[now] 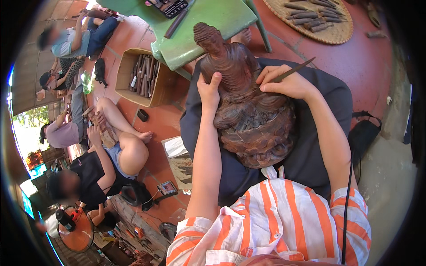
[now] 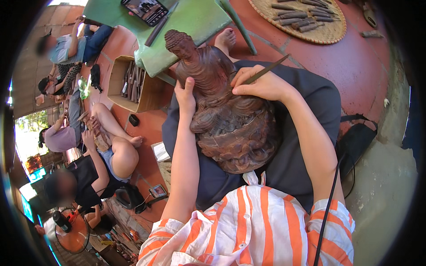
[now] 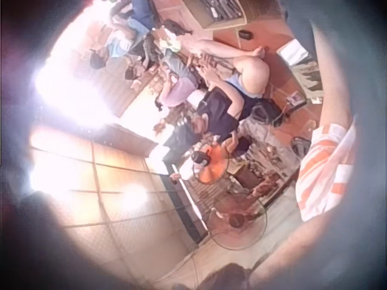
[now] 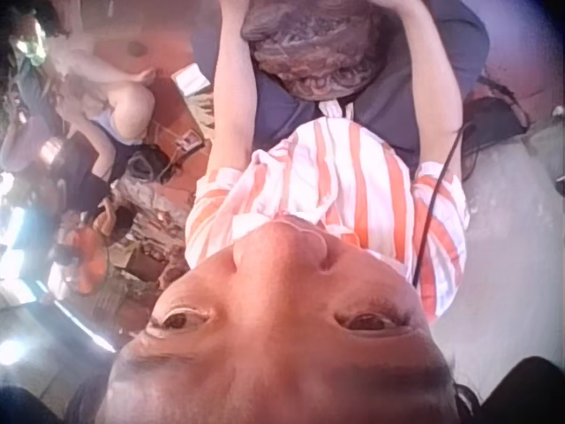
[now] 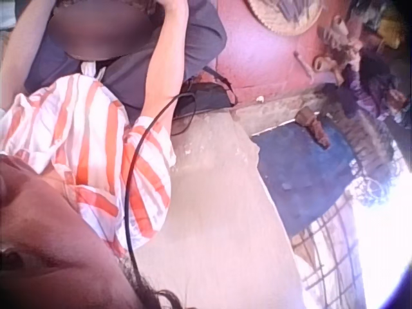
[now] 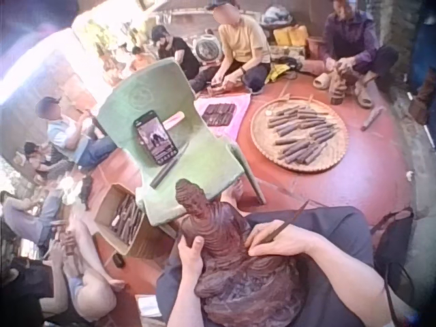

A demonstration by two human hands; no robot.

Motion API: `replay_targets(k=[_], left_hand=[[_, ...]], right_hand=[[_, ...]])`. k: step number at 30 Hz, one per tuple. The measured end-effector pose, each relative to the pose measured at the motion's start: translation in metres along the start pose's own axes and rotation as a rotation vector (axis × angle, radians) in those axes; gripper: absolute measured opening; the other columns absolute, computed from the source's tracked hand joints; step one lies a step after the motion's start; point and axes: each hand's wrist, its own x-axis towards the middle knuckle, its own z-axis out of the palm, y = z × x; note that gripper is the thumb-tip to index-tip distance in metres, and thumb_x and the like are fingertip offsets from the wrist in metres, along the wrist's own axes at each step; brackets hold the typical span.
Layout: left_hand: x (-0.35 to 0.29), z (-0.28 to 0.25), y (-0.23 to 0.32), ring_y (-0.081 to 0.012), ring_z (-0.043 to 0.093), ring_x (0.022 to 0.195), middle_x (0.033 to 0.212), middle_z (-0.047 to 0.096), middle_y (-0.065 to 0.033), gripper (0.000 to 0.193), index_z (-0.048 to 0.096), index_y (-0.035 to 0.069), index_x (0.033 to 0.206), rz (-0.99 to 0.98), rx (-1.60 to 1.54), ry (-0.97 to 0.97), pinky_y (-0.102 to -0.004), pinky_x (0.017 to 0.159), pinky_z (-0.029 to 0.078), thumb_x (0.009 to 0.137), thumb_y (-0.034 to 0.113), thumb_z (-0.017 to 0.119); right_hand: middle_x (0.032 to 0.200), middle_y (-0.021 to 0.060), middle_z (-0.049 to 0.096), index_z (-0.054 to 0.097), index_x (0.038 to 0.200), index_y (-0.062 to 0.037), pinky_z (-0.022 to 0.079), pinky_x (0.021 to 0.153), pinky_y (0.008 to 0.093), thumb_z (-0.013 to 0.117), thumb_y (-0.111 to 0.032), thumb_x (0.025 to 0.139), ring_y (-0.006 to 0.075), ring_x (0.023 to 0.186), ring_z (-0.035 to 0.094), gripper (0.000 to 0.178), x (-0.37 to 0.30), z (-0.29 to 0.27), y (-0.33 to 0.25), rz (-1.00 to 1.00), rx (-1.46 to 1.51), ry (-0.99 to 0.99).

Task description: The person carves a wooden Buddha statue using a small chisel and a larger knife, refining details on the head, torso, and base while seated on the floor. The person rotates the statue to access different areas and switches between tools to shape the wood.

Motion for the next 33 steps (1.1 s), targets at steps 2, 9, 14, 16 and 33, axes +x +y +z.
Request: replay_targets(k=[2, 9, 14, 16, 33], left_hand=[[0.0, -0.002, 0.0, -0.0148, 0.056, 0.1, 0.109, 0.065, -0.0069, 0.063, 0.059, -0.005, 0.117, -0.004, 0.028, -0.01, -0.0297, 0.091, 0.043, 0.084, 0.046, 0.074], [-0.001, -0.002, 0.008, -0.0155, 0.054, 0.104, 0.115, 0.062, -0.0081, 0.068, 0.058, -0.007, 0.118, -0.005, 0.109, -0.03, -0.0307, 0.095, 0.041, 0.087, 0.052, 0.067], [-0.002, 0.001, 0.002, -0.0155, 0.057, 0.099, 0.108, 0.065, -0.0078, 0.062, 0.06, -0.005, 0.116, 0.028, 0.078, 0.005, -0.0301, 0.091, 0.044, 0.083, 0.047, 0.074], [0.001, -0.001, -0.002, -0.0159, 0.057, 0.1, 0.109, 0.065, -0.0086, 0.063, 0.06, -0.004, 0.117, 0.034, 0.091, 0.011, -0.0307, 0.091, 0.043, 0.083, 0.047, 0.074], [0.002, 0.0, 0.001, -0.0146, 0.056, 0.101, 0.112, 0.064, -0.0069, 0.062, 0.06, -0.005, 0.115, 0.014, 0.044, -0.002, -0.0295, 0.093, 0.042, 0.085, 0.047, 0.072]], right_hand=[[0.098, 0.012, 0.07, 0.071, 0.086, 0.0055, 0.048, 0.085, 0.0314, 0.069, -0.008, 0.082, 0.0187, 0.093, 0.063, 0.015, 0.002, -0.003, 0.006, 0.041, 0.07, 0.017], [0.099, 0.0115, 0.071, 0.07, 0.086, 0.0057, 0.048, 0.085, 0.031, 0.069, -0.008, 0.082, 0.018, 0.092, 0.063, 0.015, 0.0, 0.002, 0.006, 0.01, 0.064, 0.017], [0.099, 0.011, 0.072, 0.072, 0.092, 0.0037, 0.048, 0.086, 0.0295, 0.07, -0.013, 0.084, 0.0158, 0.092, 0.064, 0.019, -0.004, -0.004, 0.022, 0.01, 0.133, 0.057], [0.102, 0.0102, 0.072, 0.073, 0.094, 0.0025, 0.048, 0.087, 0.0289, 0.07, -0.014, 0.085, 0.0147, 0.094, 0.064, 0.019, -0.008, -0.006, 0.024, 0.023, 0.172, 0.08], [0.112, 0.0089, 0.066, 0.073, 0.096, 0.0002, 0.046, 0.091, 0.0319, 0.071, -0.008, 0.083, 0.0204, 0.106, 0.06, 0.015, -0.026, 0.017, 0.027, -0.217, -0.115, 0.107]])
